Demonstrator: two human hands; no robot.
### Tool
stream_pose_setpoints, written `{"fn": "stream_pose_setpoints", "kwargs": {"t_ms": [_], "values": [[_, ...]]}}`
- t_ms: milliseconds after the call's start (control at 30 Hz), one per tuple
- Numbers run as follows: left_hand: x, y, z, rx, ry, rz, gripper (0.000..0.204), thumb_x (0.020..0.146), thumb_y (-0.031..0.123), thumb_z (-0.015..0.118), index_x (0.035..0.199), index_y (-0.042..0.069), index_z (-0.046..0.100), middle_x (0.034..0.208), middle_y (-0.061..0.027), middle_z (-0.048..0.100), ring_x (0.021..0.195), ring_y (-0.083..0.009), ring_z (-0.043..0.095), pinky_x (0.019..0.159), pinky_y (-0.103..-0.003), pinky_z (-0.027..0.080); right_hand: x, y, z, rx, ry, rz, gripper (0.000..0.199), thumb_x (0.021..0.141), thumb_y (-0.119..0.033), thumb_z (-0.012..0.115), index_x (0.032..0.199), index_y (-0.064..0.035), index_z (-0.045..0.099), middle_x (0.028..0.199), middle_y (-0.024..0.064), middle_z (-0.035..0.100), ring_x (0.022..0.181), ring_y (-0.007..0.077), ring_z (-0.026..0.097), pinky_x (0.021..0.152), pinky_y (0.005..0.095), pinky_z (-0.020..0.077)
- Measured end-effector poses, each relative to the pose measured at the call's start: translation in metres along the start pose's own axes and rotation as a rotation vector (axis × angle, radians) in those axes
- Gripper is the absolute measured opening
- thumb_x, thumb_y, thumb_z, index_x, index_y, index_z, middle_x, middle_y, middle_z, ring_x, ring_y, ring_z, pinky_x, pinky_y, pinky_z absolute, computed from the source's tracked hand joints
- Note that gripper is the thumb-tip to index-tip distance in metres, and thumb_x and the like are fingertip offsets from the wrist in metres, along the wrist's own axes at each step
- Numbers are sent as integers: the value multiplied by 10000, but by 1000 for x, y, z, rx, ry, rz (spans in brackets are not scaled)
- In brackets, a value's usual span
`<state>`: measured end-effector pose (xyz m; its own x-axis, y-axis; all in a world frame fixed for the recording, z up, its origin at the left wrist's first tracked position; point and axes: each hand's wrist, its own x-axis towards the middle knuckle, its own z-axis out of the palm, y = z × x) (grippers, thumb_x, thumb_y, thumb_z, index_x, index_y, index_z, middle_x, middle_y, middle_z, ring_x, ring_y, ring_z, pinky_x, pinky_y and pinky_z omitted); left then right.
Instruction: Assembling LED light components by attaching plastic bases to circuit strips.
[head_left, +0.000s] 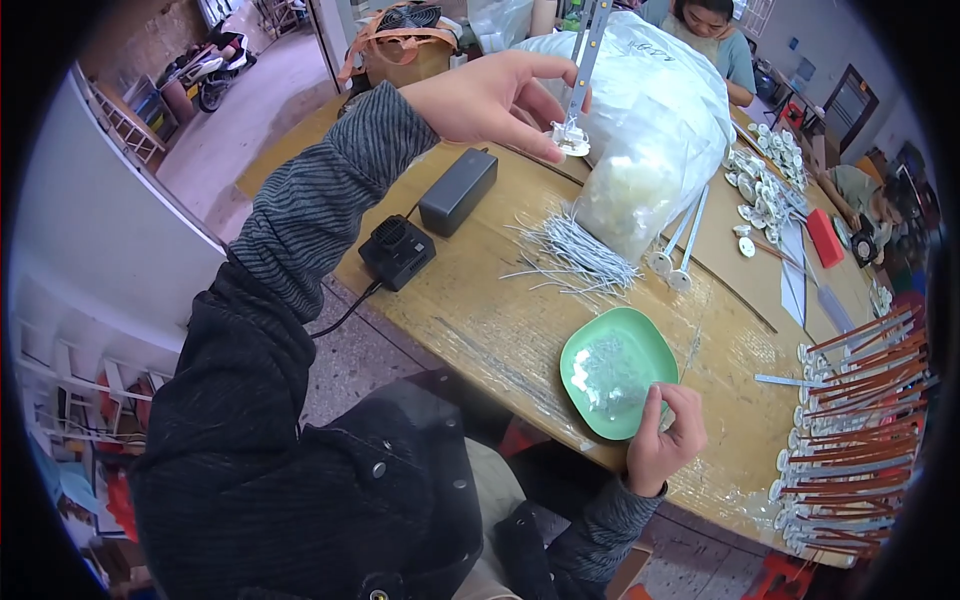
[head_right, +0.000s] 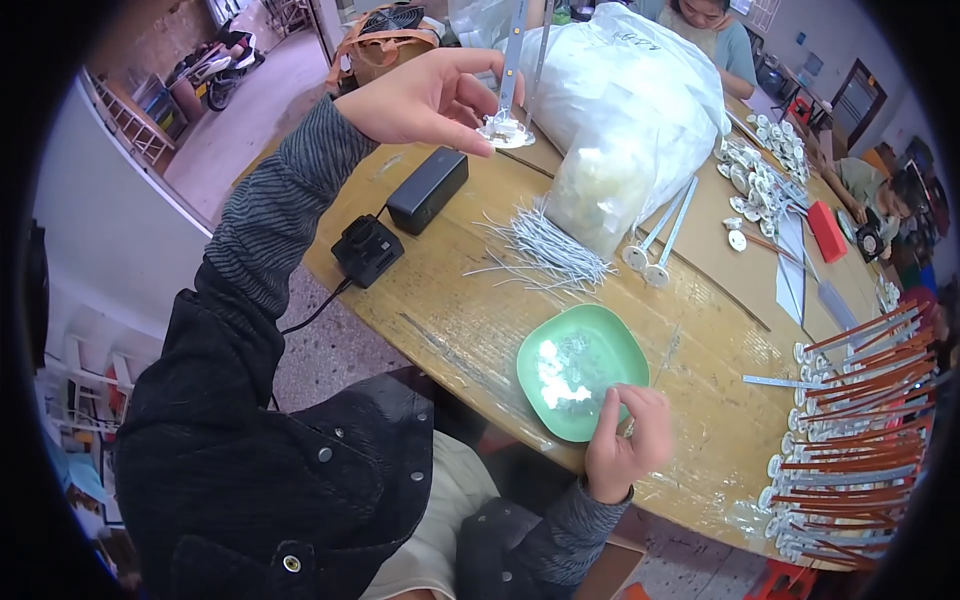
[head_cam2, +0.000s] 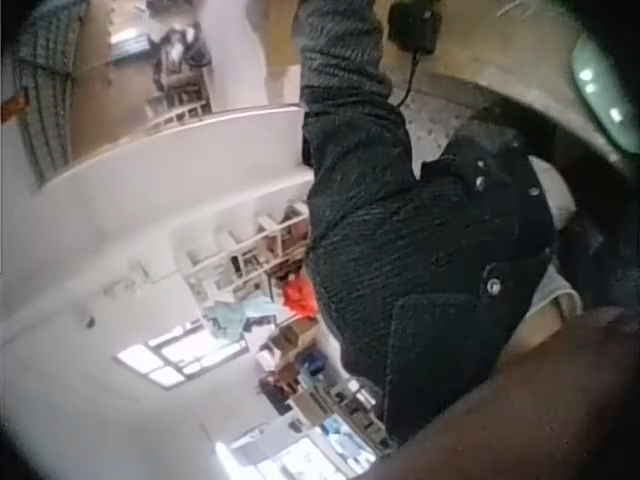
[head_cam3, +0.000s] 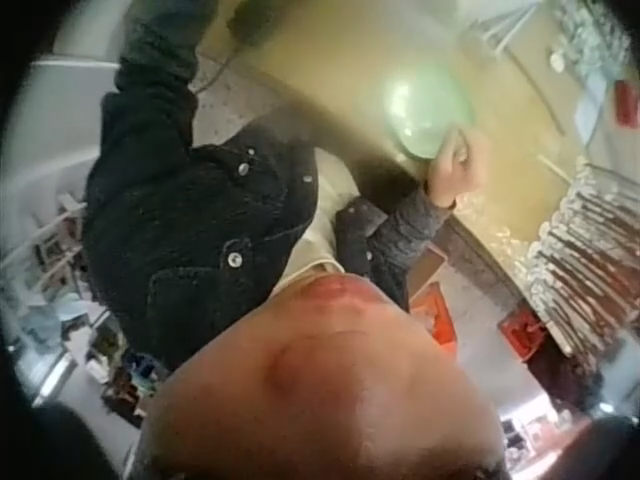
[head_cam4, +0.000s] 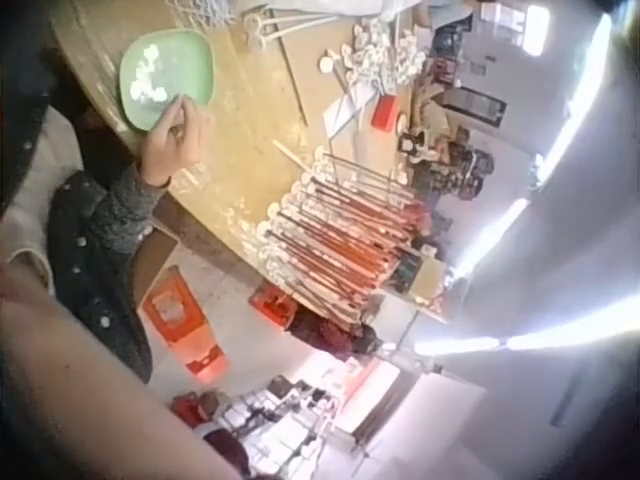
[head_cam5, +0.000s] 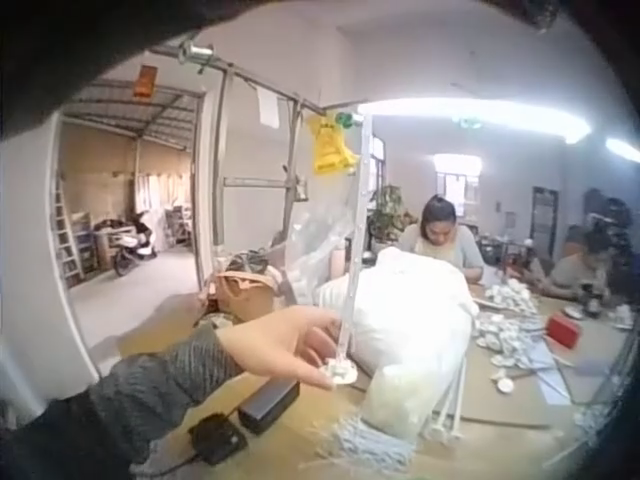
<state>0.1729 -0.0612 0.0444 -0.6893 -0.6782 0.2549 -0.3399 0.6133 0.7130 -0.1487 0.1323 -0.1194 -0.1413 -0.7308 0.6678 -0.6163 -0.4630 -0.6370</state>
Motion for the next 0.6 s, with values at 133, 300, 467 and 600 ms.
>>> {"fn": "stream_pose_setpoints", "kwargs": {"t_ms": [133,300,467,600], "values": [[4,2,2,-12,13,-7,605,842,100,783,1356,68,467,1034,-130,672,939,-173,686,887,-300,576,-4,7,-5,4,42,-8,25,858,64,649,880,54,648,852,129,666,791,217,616,752,308,484],[2,-7,1,14,54,-38,700,827,93,799,1416,73,421,1043,-141,662,951,-183,685,890,-302,574,-6,10,-5,52,38,64,8,870,60,637,871,53,640,843,111,657,797,194,606,758,296,477],[0,-10,-2,-18,46,-68,651,837,154,801,1371,65,440,1088,-208,674,1010,-219,674,946,-316,537,-6,8,-5,66,68,94,72,799,87,666,842,30,655,790,128,656,744,242,612,708,325,481],[0,-20,-4,-20,55,-83,662,827,158,811,1366,66,437,1087,-206,675,1008,-219,673,963,-317,523,-8,10,-7,67,14,108,12,879,57,633,866,54,635,838,99,648,789,167,594,745,277,467]]}}
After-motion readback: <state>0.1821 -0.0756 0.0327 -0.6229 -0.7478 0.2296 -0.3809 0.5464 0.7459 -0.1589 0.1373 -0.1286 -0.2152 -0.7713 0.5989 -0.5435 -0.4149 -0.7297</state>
